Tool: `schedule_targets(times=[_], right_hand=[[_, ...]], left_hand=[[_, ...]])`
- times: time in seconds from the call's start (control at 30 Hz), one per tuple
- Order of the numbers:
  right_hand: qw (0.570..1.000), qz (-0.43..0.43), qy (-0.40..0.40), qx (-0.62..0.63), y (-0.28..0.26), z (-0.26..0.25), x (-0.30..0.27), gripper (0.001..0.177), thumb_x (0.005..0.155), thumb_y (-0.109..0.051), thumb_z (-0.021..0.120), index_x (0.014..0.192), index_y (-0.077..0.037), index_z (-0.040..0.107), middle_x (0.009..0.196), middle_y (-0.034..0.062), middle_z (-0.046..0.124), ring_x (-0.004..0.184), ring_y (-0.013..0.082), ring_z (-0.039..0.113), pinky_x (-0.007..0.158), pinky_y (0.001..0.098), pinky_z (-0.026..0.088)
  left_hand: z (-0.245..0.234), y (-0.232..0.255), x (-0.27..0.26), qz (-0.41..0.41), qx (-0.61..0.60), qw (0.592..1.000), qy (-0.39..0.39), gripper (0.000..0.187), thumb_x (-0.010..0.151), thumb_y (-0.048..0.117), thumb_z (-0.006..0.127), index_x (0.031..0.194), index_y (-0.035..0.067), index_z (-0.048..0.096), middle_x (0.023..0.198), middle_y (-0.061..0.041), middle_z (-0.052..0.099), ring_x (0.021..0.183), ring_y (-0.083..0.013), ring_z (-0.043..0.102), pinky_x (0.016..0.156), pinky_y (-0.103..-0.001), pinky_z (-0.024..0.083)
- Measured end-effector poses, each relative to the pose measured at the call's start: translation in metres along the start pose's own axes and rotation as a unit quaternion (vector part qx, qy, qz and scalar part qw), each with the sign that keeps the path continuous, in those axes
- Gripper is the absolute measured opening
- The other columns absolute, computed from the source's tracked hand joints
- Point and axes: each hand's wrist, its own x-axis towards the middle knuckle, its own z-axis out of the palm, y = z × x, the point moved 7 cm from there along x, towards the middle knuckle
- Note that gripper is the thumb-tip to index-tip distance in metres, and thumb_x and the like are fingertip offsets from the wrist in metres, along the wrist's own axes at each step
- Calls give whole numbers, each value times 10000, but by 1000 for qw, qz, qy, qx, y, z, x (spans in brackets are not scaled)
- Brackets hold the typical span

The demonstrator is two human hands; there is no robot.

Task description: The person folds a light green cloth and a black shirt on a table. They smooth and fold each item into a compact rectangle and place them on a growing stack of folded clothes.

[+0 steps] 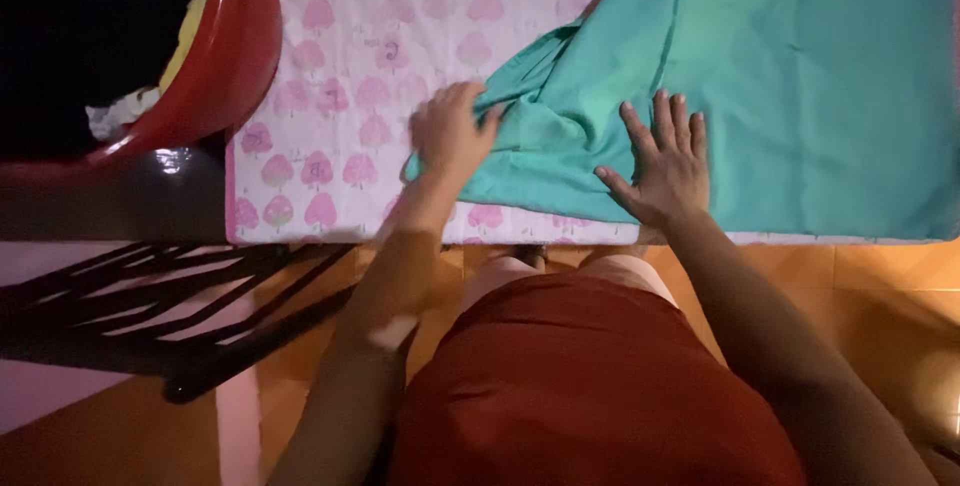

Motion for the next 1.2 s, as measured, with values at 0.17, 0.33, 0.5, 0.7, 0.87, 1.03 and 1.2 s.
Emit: schedule_targets(times=[0.17, 0.33, 0.5, 0.7, 0.87, 1.03, 1.2], right_hand=[[1000, -10, 12, -7, 1, -1, 1, 920, 901, -746, 492, 1643, -243, 289, 1697, 231, 179, 1577, 403, 101, 1253, 579, 61], [1000, -10, 11, -15, 1, -3, -1, 904, 897, -723, 494, 1636, -243, 288, 1701, 229, 181, 1580, 399, 104, 1254, 575, 64], [1000, -11, 12, -19, 2, -2, 2, 881, 925, -720, 485, 1631, -236, 276, 1673, 246, 183, 1561, 401, 106, 1241, 577, 64], [1000, -22, 14, -14, 7, 2, 1, 859, 938, -699, 442, 1639, -243, 245, 1685, 242, 174, 1576, 401, 98, 1253, 575, 61], [999, -27, 2, -22, 8, 2, 1, 882, 955, -699, 419, 1639, -188, 198, 1675, 243, 149, 1564, 392, 64, 1240, 566, 40], [1000, -4, -7, 19, 10, -1, 1, 963, 950, -695, 416, 1618, -49, 168, 1682, 206, 151, 1573, 343, 52, 1252, 534, 20], [1000, 5, -21, -17, 9, 0, 6, 962, 941, -685, 454, 1599, -37, 185, 1668, 206, 177, 1567, 338, 72, 1239, 529, 24]], left_hand=[[57, 41, 56, 33, -37, 997, -57, 332, 744, 330, 803, 1021, 185, 692, 991, -42, 737, 995, -308, 675, 844, -518, 474], [65, 16, 76, -126, -71, 987, -67, 275, 849, 327, 750, 1089, 207, 688, 995, -113, 741, 951, -380, 691, 759, -525, 528], [23, -49, 64, -268, -16, 961, 65, 263, 949, 396, 694, 1079, 168, 675, 1013, -133, 747, 954, -387, 697, 777, -516, 535], [11, -67, 53, -265, -41, 959, 89, 242, 954, 352, 655, 1065, 138, 674, 1040, -113, 763, 981, -360, 715, 830, -476, 542], [16, -57, 53, -289, -26, 957, 15, 369, 938, 431, 704, 1123, 116, 655, 1038, -164, 730, 970, -398, 683, 831, -486, 527], [1, -77, 45, -347, 32, 936, 57, 346, 996, 422, 660, 1144, 110, 639, 1094, -139, 727, 984, -375, 701, 842, -502, 530], [-1, -63, 57, -262, 29, 964, 30, 380, 882, 366, 750, 1124, 95, 638, 1078, -147, 711, 989, -394, 674, 811, -499, 527]])
